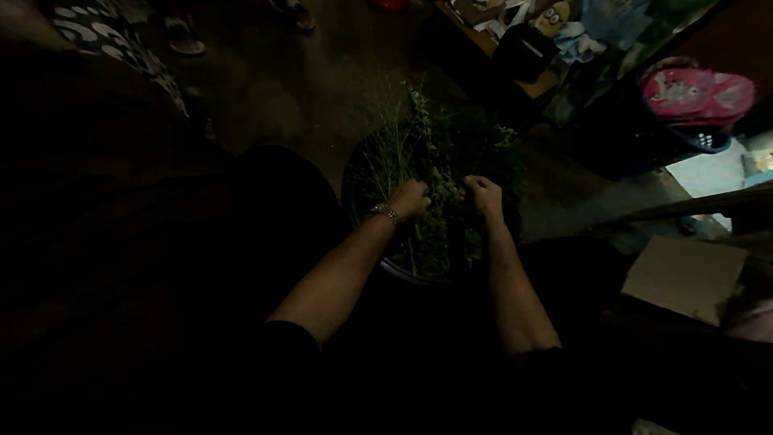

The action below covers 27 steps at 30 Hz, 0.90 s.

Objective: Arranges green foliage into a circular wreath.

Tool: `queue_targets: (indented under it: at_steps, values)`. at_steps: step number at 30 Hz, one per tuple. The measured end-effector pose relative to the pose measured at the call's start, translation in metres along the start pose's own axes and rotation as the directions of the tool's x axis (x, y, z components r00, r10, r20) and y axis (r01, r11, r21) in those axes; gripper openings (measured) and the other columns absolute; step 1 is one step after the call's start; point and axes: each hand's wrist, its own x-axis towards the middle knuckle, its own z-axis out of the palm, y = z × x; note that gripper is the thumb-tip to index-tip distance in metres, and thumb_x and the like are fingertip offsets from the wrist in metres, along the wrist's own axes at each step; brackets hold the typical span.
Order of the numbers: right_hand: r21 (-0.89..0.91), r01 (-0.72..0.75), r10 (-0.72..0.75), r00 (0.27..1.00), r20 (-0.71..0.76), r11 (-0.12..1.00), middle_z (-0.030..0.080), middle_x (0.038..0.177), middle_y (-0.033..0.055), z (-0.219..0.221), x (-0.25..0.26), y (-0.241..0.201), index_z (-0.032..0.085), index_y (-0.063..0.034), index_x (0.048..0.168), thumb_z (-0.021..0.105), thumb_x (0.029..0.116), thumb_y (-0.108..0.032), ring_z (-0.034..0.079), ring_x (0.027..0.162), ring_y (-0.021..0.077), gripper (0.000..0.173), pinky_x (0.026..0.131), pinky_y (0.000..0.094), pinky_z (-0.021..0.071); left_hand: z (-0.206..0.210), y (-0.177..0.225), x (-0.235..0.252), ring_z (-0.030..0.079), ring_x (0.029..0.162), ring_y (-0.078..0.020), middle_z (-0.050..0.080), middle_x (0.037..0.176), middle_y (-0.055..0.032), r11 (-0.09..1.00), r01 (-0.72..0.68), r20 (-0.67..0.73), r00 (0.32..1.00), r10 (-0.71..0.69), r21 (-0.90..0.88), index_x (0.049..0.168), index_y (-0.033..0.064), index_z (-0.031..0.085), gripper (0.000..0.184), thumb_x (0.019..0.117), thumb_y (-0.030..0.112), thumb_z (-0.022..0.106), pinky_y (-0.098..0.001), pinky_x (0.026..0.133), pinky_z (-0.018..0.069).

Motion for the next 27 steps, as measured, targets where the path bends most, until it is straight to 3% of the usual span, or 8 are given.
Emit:
queue_targets:
  at_steps: [3, 5, 8, 10, 16, 22, 25, 27]
  values:
    - [-0.041, 0.001, 0.005, 0.987, 0.159, 0.999, 0.067, 0.094, 0.0091, 0.002, -0.003, 0.0, 0.065, 0.0031, 0.119, 0.056, 0.1072, -0.02, 0.065, 0.072, 0.0104, 0.028, 0.07, 0.0275, 0.0581, 0.003, -0.002, 0.006, 0.055, 0.13, -0.0414, 0.055, 0.139, -0.0282, 1.0, 0.024, -0.043, 0.999, -0.024, 0.003, 0.141, -0.0035, 0.055, 0.039, 0.1069, 0.015, 0.05, -0.0552, 0.11, 0.043]
    - [-0.153, 0.031, 0.019, 0.95, 0.313, 0.988, 0.068, 0.102, 0.0106, 0.004, 0.003, 0.01, 0.064, 0.003, 0.123, 0.047, 0.1108, -0.027, 0.067, 0.081, 0.013, 0.037, 0.076, 0.0299, 0.0587, 0.0, 0.0, 0.006, 0.053, 0.131, -0.0418, 0.054, 0.14, -0.0283, 0.998, 0.063, -0.086, 0.994, -0.063, -0.007, 0.141, -0.0031, 0.056, 0.039, 0.1068, 0.015, 0.049, -0.0555, 0.11, 0.0425]
    - [-0.488, 0.041, 0.071, 0.976, 0.208, 0.872, 0.069, 0.118, 0.0233, 0.007, 0.02, 0.034, 0.066, 0.0024, 0.126, 0.045, 0.1115, -0.031, 0.068, 0.107, 0.0335, 0.042, 0.096, 0.052, 0.0533, -0.002, -0.002, 0.004, 0.051, 0.133, -0.0424, 0.054, 0.141, -0.0279, 0.996, 0.091, -0.114, 0.989, -0.091, -0.003, 0.14, -0.0026, 0.056, 0.04, 0.1064, 0.018, 0.051, -0.0555, 0.112, 0.0407]
    - [-0.623, 0.001, 0.115, 0.982, 0.147, 0.783, 0.066, 0.126, 0.028, 0.011, 0.025, 0.049, 0.065, 0.0033, 0.128, 0.047, 0.1104, -0.029, 0.062, 0.12, 0.0423, 0.041, 0.104, 0.0599, 0.0463, 0.0, -0.003, 0.003, 0.052, 0.133, -0.0421, 0.054, 0.14, -0.0272, 0.996, 0.093, -0.092, 0.991, -0.093, 0.002, 0.14, -0.0018, 0.058, 0.04, 0.106, 0.019, 0.052, -0.0562, 0.111, 0.0407]
    - [-0.765, -0.052, 0.201, 0.974, 0.102, 0.641, 0.068, 0.123, 0.0236, 0.034, 0.023, 0.073, 0.069, -0.0018, 0.123, 0.054, 0.107, -0.038, 0.064, 0.118, 0.0412, 0.042, 0.101, 0.0611, 0.0482, 0.008, -0.01, 0.003, 0.055, 0.129, -0.0407, 0.058, 0.136, -0.0266, 0.997, 0.076, -0.039, 0.996, -0.075, 0.007, 0.133, -0.0033, 0.062, 0.038, 0.1051, 0.022, 0.056, -0.0564, 0.11, 0.0427]
    - [-0.643, -0.116, 0.178, 0.983, 0.032, 0.757, 0.065, 0.126, 0.0274, 0.031, 0.025, 0.072, 0.067, 0.0028, 0.124, 0.048, 0.109, -0.025, 0.061, 0.122, 0.0412, 0.036, 0.104, 0.0575, 0.0464, 0.008, -0.005, -0.002, 0.06, 0.123, -0.0408, 0.062, 0.129, -0.0274, 0.999, 0.05, 0.031, 0.998, -0.05, 0.011, 0.129, -0.005, 0.064, 0.036, 0.1052, 0.02, 0.056, -0.0567, 0.106, 0.0455]
    - [-0.661, -0.153, 0.242, 0.969, 0.045, 0.735, 0.061, 0.135, 0.0278, 0.032, 0.024, 0.08, 0.062, 0.0035, 0.133, 0.04, 0.1123, -0.034, 0.057, 0.13, 0.04, 0.048, 0.11, 0.0548, 0.0431, 0.014, -0.006, 0.001, 0.055, 0.13, -0.041, 0.058, 0.137, -0.0266, 0.999, 0.014, -0.002, 1.0, -0.014, 0.05, 0.134, -0.0037, 0.061, 0.038, 0.1043, 0.019, 0.058, -0.0561, 0.11, 0.0421]
    - [-0.654, -0.14, 0.26, 0.961, 0.09, 0.743, 0.061, 0.136, 0.0273, 0.034, 0.022, 0.083, 0.06, 0.0021, 0.137, 0.04, 0.1123, -0.031, 0.057, 0.131, 0.0397, 0.045, 0.111, 0.0543, 0.0428, 0.022, -0.009, 0.004, 0.044, 0.141, -0.0396, 0.048, 0.151, -0.0187, 0.99, -0.052, -0.024, 0.998, 0.055, 0.132, 0.142, 0.0039, 0.058, 0.042, 0.1028, 0.018, 0.059, -0.0569, 0.116, 0.0352]
